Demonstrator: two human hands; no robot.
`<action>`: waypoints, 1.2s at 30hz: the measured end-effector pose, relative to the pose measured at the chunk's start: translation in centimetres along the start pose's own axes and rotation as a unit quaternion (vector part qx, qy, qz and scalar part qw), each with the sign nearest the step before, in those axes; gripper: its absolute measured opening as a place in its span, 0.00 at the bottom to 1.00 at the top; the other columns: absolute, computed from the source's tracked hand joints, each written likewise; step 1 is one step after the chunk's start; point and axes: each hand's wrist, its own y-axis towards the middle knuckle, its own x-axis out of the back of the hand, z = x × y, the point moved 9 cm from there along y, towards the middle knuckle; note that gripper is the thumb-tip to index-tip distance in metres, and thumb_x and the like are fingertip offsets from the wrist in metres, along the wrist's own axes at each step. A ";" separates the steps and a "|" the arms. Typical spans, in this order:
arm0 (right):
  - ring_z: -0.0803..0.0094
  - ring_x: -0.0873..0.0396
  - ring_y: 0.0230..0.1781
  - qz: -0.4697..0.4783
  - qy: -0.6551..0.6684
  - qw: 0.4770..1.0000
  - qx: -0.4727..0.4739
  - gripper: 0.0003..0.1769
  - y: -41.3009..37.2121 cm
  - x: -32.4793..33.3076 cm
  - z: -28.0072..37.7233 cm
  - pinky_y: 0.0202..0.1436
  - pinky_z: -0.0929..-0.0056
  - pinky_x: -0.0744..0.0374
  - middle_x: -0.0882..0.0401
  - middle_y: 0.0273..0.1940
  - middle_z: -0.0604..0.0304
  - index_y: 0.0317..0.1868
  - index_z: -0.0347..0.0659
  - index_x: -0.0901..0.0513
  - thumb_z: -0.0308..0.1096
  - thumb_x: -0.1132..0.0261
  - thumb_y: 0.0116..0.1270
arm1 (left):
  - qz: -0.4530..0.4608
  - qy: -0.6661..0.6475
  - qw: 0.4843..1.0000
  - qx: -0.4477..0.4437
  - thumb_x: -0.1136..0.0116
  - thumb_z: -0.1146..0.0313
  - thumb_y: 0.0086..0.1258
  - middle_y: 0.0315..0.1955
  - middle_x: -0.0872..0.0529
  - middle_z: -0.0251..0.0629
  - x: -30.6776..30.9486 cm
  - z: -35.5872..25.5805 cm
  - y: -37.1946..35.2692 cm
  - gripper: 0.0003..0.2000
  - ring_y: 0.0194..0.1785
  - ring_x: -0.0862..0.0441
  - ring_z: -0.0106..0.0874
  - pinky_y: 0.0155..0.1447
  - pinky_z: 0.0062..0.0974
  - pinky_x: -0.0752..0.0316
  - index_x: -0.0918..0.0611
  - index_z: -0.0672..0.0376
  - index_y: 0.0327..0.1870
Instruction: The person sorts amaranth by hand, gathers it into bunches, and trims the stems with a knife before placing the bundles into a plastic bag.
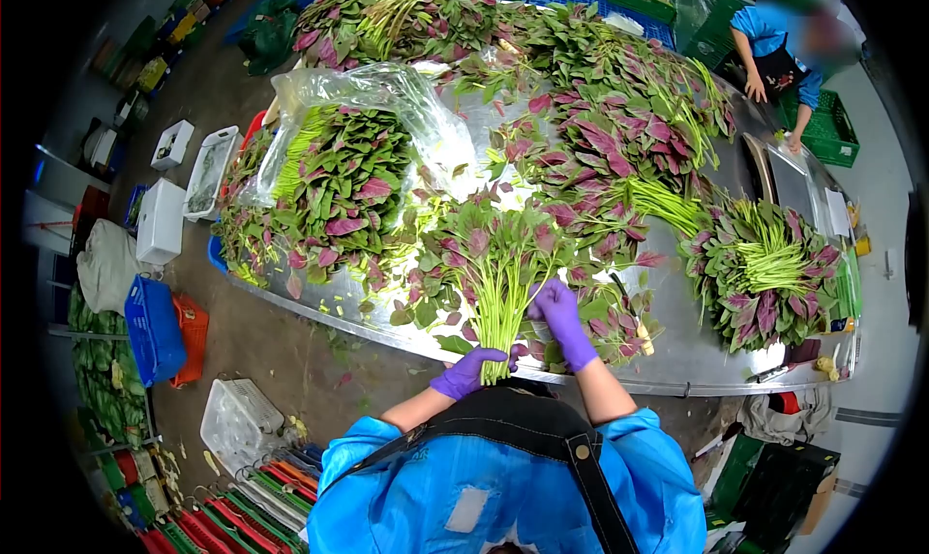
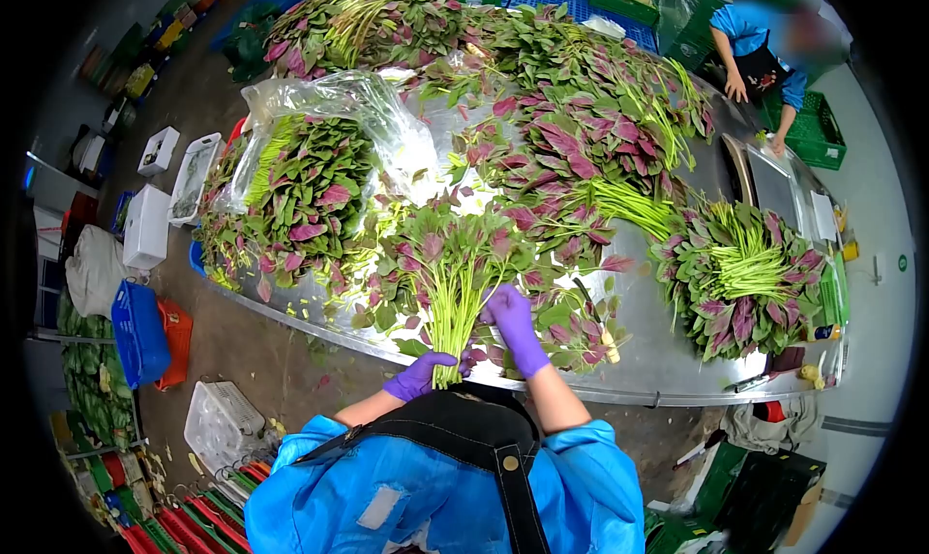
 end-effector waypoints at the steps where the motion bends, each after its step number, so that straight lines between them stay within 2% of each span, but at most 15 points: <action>1: 0.79 0.27 0.21 0.091 -0.061 0.994 -0.004 0.10 -0.9 -0.8 -0.6 0.25 0.81 0.28 0.24 0.26 0.63 0.43 0.36 0.24 0.24 0.42 0.59 | -0.016 0.016 1.000 -0.007 0.45 0.73 0.54 0.43 0.22 0.43 0.5 -0.1 0.0 0.24 0.37 0.24 0.29 0.45 0.24 0.26 0.32 0.66 0.55; 3: 0.77 0.26 0.22 0.319 -0.191 0.925 -0.075 0.11 -5.9 -2.9 -0.8 0.25 0.77 0.27 0.23 0.26 0.64 0.42 0.38 0.23 0.25 0.42 0.58 | -0.034 0.028 0.999 -0.018 0.45 0.73 0.54 0.42 0.21 0.43 0.8 -0.2 -0.2 0.24 0.37 0.24 0.28 0.45 0.24 0.27 0.32 0.66 0.54; 6: 0.74 0.23 0.25 0.300 -0.195 0.917 -0.177 0.12 -7.2 0.7 -1.8 0.27 0.73 0.26 0.22 0.27 0.64 0.42 0.41 0.23 0.33 0.36 0.58 | -0.026 0.049 0.998 0.011 0.45 0.74 0.53 0.40 0.22 0.38 0.6 0.0 -0.1 0.25 0.40 0.24 0.29 0.46 0.23 0.28 0.31 0.64 0.55; 7: 0.69 0.21 0.28 0.149 -0.473 0.860 -0.116 0.14 -5.3 4.1 -0.2 0.30 0.70 0.24 0.21 0.29 0.59 0.44 0.40 0.24 0.32 0.37 0.56 | -0.028 0.046 0.999 0.005 0.45 0.74 0.53 0.40 0.22 0.38 0.6 -0.1 0.0 0.25 0.40 0.24 0.29 0.46 0.23 0.28 0.31 0.64 0.55; 8: 0.64 0.19 0.32 -0.019 -0.700 0.713 -0.038 0.17 -4.3 6.0 3.3 0.34 0.66 0.22 0.20 0.30 0.54 0.46 0.39 0.24 0.30 0.37 0.54 | -0.040 0.074 0.996 0.005 0.44 0.74 0.53 0.41 0.21 0.39 0.7 -0.1 0.1 0.24 0.40 0.24 0.28 0.45 0.23 0.28 0.31 0.64 0.55; 9: 0.64 0.19 0.32 -0.016 -0.701 0.712 -0.035 0.17 -4.1 5.4 3.7 0.34 0.66 0.22 0.20 0.30 0.54 0.46 0.39 0.24 0.30 0.37 0.54 | -0.053 0.103 0.993 0.005 0.43 0.75 0.53 0.42 0.21 0.40 0.8 -0.1 0.2 0.24 0.39 0.23 0.27 0.45 0.22 0.27 0.30 0.64 0.54; 11: 0.57 0.20 0.34 -0.054 -0.527 0.841 0.106 0.19 -4.8 -0.1 8.8 0.34 0.63 0.22 0.21 0.35 0.50 0.47 0.42 0.24 0.33 0.35 0.52 | -0.068 0.135 0.989 -0.002 0.44 0.75 0.53 0.42 0.21 0.39 0.9 -0.2 0.3 0.23 0.40 0.23 0.27 0.44 0.22 0.27 0.30 0.63 0.53; 12: 0.56 0.21 0.34 -0.021 -0.490 0.856 0.164 0.20 -4.6 -3.2 9.3 0.35 0.62 0.23 0.22 0.36 0.50 0.47 0.43 0.23 0.34 0.34 0.52 | -0.071 0.169 0.983 -0.032 0.44 0.76 0.52 0.41 0.21 0.38 0.6 -0.7 0.3 0.23 0.40 0.23 0.28 0.44 0.22 0.27 0.30 0.63 0.53; 16: 0.56 0.22 0.31 0.031 -0.502 0.816 0.285 0.19 -2.3 -10.6 8.7 0.34 0.61 0.24 0.24 0.41 0.52 0.46 0.46 0.23 0.38 0.35 0.52 | -0.109 0.219 0.966 -0.080 0.42 0.78 0.51 0.38 0.20 0.35 0.8 -1.2 0.1 0.21 0.41 0.22 0.28 0.45 0.23 0.28 0.28 0.64 0.50; 22: 0.59 0.22 0.26 0.147 -0.537 0.821 0.125 0.10 -1.5 -10.0 3.7 0.31 0.64 0.25 0.23 0.22 0.53 0.26 0.39 0.20 0.38 0.34 0.53 | -0.115 0.243 0.958 -0.100 0.40 0.77 0.50 0.38 0.20 0.35 1.0 -1.8 -0.3 0.19 0.41 0.22 0.26 0.45 0.23 0.28 0.25 0.65 0.47; 26: 0.76 0.24 0.25 0.321 -0.379 0.856 -0.142 0.07 -7.1 -5.9 3.9 0.30 0.71 0.26 0.24 0.21 0.58 0.30 0.40 0.17 0.35 0.34 0.55 | -0.093 0.265 0.956 -0.089 0.39 0.78 0.50 0.40 0.20 0.36 0.5 -2.4 -0.3 0.22 0.44 0.23 0.27 0.49 0.23 0.29 0.26 0.64 0.49; 29: 0.72 0.21 0.32 0.249 -0.390 0.857 -0.228 0.18 -7.3 0.2 2.8 0.34 0.70 0.24 0.19 0.29 0.56 0.44 0.41 0.19 0.37 0.31 0.52 | -0.064 0.256 0.963 -0.052 0.40 0.78 0.50 0.41 0.20 0.38 0.5 -2.0 -0.2 0.25 0.47 0.23 0.29 0.49 0.24 0.29 0.29 0.64 0.53; 31: 0.68 0.20 0.40 0.135 -0.708 0.688 -0.087 0.36 -6.3 2.7 5.5 0.40 0.70 0.23 0.18 0.40 0.54 0.59 0.43 0.31 0.40 0.29 0.49 | -0.050 0.262 0.960 -0.085 0.41 0.78 0.51 0.41 0.20 0.41 -0.8 -2.9 -0.5 0.26 0.49 0.22 0.31 0.48 0.25 0.27 0.31 0.64 0.55; 33: 0.64 0.19 0.40 0.161 -0.487 0.849 -0.128 0.48 -7.3 -0.1 6.2 0.43 0.71 0.22 0.22 0.48 0.55 0.67 0.45 0.45 0.46 0.29 0.50 | -0.061 0.317 0.934 -0.155 0.42 0.77 0.52 0.41 0.19 0.43 -5.2 -6.4 -2.3 0.26 0.45 0.20 0.32 0.46 0.28 0.25 0.32 0.65 0.56; 36: 0.65 0.42 0.65 0.233 -0.072 0.970 -0.017 0.48 -7.7 -8.2 9.1 0.61 0.69 0.34 0.40 0.63 0.50 0.69 0.38 0.54 0.26 0.32 0.53 | -0.195 0.707 0.656 -0.178 0.39 0.73 0.46 0.36 0.18 0.44 -9.7 -11.4 -4.2 0.29 0.39 0.18 0.36 0.44 0.30 0.25 0.31 0.68 0.54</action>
